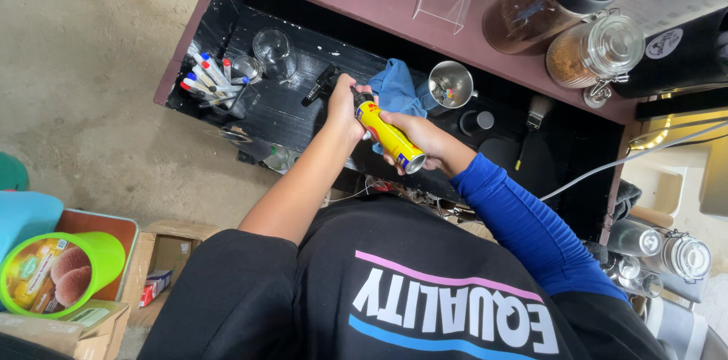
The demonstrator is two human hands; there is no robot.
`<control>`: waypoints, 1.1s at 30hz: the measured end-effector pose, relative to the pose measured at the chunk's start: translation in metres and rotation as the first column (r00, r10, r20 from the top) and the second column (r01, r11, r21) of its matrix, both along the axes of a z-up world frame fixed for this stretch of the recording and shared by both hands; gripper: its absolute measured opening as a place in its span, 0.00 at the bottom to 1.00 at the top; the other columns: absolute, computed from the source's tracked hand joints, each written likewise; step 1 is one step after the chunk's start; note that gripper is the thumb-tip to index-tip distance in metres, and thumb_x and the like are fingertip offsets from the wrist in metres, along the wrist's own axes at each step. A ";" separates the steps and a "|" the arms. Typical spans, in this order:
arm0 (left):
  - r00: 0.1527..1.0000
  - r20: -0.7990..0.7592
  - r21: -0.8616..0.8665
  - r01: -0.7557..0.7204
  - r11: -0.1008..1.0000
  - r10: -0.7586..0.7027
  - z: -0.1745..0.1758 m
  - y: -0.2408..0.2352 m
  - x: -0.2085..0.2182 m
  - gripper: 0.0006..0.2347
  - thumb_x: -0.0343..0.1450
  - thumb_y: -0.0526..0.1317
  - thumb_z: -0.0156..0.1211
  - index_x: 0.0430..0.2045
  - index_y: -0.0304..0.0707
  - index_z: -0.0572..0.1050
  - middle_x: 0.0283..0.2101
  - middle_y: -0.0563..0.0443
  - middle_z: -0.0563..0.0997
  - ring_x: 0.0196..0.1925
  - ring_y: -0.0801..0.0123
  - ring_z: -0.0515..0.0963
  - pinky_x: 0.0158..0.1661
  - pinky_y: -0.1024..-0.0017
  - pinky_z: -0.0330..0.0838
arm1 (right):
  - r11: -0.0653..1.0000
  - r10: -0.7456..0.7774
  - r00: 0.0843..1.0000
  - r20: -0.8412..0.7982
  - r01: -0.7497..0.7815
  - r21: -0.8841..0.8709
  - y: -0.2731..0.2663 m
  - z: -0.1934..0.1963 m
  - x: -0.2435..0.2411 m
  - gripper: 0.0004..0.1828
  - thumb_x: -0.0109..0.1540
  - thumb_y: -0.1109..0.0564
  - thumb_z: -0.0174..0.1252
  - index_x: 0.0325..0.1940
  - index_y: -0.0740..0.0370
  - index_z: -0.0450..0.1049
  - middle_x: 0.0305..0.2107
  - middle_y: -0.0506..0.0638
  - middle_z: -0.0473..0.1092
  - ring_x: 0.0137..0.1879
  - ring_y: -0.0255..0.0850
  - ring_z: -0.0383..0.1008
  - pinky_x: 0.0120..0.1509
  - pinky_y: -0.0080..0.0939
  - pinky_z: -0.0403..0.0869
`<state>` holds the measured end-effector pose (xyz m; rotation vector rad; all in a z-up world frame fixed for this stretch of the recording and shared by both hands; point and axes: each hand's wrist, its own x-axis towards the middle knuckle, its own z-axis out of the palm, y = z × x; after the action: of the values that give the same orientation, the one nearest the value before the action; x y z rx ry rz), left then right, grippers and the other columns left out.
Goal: The person cleans a blue ice tray and a black tray using a brush and a blue cloth. They then wipe down a counter and a metal cup. Finally, they attach a yellow gas canister to a handheld torch and adjust the nozzle.
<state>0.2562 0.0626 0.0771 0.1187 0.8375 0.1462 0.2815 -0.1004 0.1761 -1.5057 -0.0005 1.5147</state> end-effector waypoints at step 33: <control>0.991 -0.018 0.011 0.134 0.991 -0.134 -0.013 -0.017 0.020 0.08 0.67 0.42 0.54 0.26 0.40 0.65 0.32 0.51 0.68 0.39 0.66 0.73 0.39 0.62 0.75 | 0.983 -0.165 0.986 0.013 0.166 -0.083 -0.011 0.001 -0.002 0.29 0.67 0.36 0.48 0.46 0.67 0.72 0.18 0.57 0.71 0.19 0.43 0.73 0.19 0.41 0.73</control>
<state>0.2761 0.0455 0.0643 0.1871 0.8428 0.0241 0.2796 -0.1112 0.1767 -1.5375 0.1825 1.3911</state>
